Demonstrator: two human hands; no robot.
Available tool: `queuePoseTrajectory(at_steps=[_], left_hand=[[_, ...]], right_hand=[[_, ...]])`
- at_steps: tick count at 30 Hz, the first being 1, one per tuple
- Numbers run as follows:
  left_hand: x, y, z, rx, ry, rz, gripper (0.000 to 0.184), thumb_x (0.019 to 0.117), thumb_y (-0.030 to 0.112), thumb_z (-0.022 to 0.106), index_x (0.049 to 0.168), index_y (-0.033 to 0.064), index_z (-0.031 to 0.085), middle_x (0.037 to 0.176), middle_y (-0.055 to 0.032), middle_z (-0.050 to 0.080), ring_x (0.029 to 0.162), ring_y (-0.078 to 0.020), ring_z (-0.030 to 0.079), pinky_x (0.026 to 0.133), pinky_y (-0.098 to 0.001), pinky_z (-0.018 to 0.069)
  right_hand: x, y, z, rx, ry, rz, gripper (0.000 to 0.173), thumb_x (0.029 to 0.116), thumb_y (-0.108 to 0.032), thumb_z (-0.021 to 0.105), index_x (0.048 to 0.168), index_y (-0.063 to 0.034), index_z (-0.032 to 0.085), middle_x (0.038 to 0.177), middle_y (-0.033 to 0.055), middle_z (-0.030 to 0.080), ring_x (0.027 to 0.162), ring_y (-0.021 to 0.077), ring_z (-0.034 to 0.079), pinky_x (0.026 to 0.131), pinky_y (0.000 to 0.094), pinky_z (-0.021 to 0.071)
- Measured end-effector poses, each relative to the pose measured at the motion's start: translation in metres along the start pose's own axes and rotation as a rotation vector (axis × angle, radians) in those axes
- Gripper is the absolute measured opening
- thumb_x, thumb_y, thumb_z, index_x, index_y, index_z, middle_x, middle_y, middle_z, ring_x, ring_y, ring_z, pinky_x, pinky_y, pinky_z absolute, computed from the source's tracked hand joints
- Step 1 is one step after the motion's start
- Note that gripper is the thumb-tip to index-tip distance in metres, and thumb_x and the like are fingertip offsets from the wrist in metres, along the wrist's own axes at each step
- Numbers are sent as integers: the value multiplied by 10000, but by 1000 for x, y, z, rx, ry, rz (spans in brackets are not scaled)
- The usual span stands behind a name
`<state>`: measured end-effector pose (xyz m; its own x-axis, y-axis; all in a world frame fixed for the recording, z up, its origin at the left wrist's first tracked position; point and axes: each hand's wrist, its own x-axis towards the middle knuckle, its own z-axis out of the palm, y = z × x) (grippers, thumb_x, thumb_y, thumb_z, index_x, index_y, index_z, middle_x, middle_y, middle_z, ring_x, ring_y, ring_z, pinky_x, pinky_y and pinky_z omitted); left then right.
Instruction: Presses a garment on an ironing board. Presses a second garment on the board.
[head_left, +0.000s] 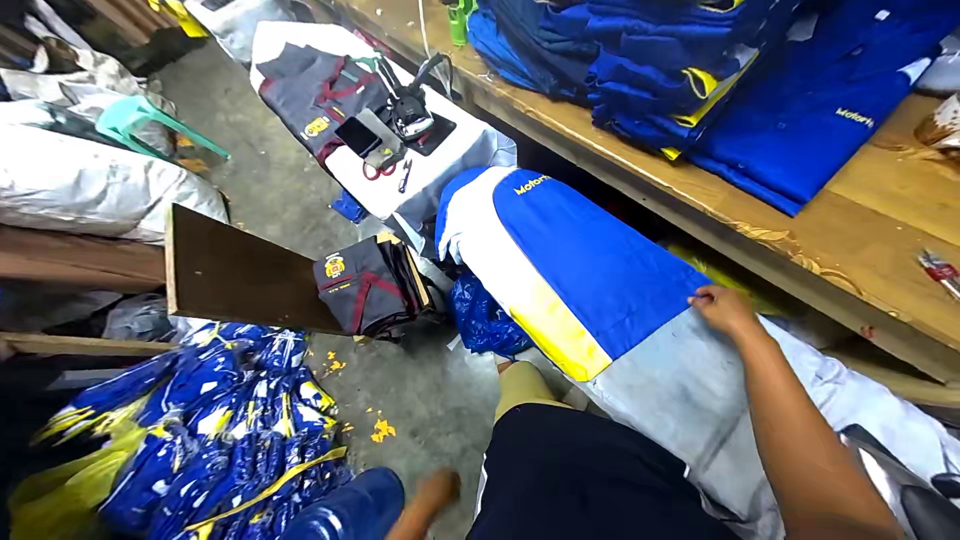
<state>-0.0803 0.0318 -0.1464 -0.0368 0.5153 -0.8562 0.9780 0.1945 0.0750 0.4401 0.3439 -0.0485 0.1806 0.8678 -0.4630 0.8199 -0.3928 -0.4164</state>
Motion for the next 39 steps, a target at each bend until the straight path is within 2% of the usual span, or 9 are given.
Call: queuePoseTrajectory(at_steps=[2, 6, 10, 15, 20, 25, 31, 36, 39], left_hand=[[25, 17, -75, -123, 19, -121, 415, 1010, 234, 612, 1350, -2, 632, 1439, -297, 546, 1359, -493, 495, 1102, -705, 365], [60, 74, -169, -700, 291, 51, 429, 1077, 281, 538, 1315, -67, 616, 1337, -290, 615, 1291, -415, 576, 1118, -577, 413], [80, 152, -200, -1002, 213, 274, 462, 1073, 324, 547, 1312, -68, 602, 1328, -266, 607, 1212, -355, 601, 1059, -510, 462], [99, 193, -190, -1059, 206, 225, 389, 1059, 246, 590, 1175, -125, 569, 1130, -263, 624, 1009, -297, 620, 929, -451, 504], [84, 166, -188, -1121, 203, 201, 277, 1064, 158, 565, 1118, -114, 569, 1047, -205, 635, 914, -222, 615, 849, -389, 516], [80, 92, -175, -971, 224, 81, 314, 1055, 164, 576, 1163, -131, 582, 1128, -263, 636, 1021, -305, 617, 929, -471, 495], [73, 4, -166, -764, 301, -164, 370, 1064, 198, 567, 1253, -119, 599, 1228, -323, 634, 1161, -426, 623, 1025, -571, 471], [86, -16, -187, -553, 389, -414, 401, 1070, 257, 528, 1355, -15, 599, 1367, -293, 601, 1309, -454, 564, 1059, -648, 446], [99, -2, -192, -563, 411, -368, 412, 1057, 244, 541, 1363, -28, 587, 1437, -298, 542, 1346, -458, 528, 1077, -655, 432]], right_hand=[[17, 5, -1, -30, 110, 172, 479, 1081, -333, 524, 1341, 61, 608, 1409, 342, 548, 1374, 493, 480, 1113, 663, 357], [35, -3, 11, -23, 173, 330, 637, 1073, -484, 482, 1431, 40, 545, 1566, 313, 399, 1512, 475, 282, 1170, 702, 216], [46, -7, 23, 77, 241, 306, 487, 1064, -365, 550, 1429, -44, 574, 1527, 292, 456, 1486, 462, 329, 1143, 712, 232], [43, -3, 20, 24, 312, 168, 321, 1048, -175, 578, 1313, -7, 646, 1433, 330, 519, 1404, 491, 429, 1107, 701, 304], [11, -8, 17, -142, 275, -152, 217, 999, -23, 603, 1150, 117, 671, 1391, 355, 535, 1385, 529, 425, 1123, 683, 306], [-77, -49, 18, -348, -299, -257, 273, 1025, -41, 552, 1246, 101, 629, 1331, 320, 588, 1257, 503, 556, 1056, 669, 394], [-150, -110, 84, -474, -853, -442, 332, 1036, -130, 537, 1285, 78, 604, 1322, 299, 602, 1264, 460, 572, 1026, 640, 440], [-137, -138, 154, -306, -991, -598, 345, 1090, -197, 469, 1217, 80, 632, 1211, 311, 645, 1198, 462, 604, 1011, 640, 438], [-126, -133, 140, -96, -987, -668, 335, 1088, -181, 509, 1240, 82, 650, 1235, 293, 654, 1205, 414, 613, 1067, 575, 426]])
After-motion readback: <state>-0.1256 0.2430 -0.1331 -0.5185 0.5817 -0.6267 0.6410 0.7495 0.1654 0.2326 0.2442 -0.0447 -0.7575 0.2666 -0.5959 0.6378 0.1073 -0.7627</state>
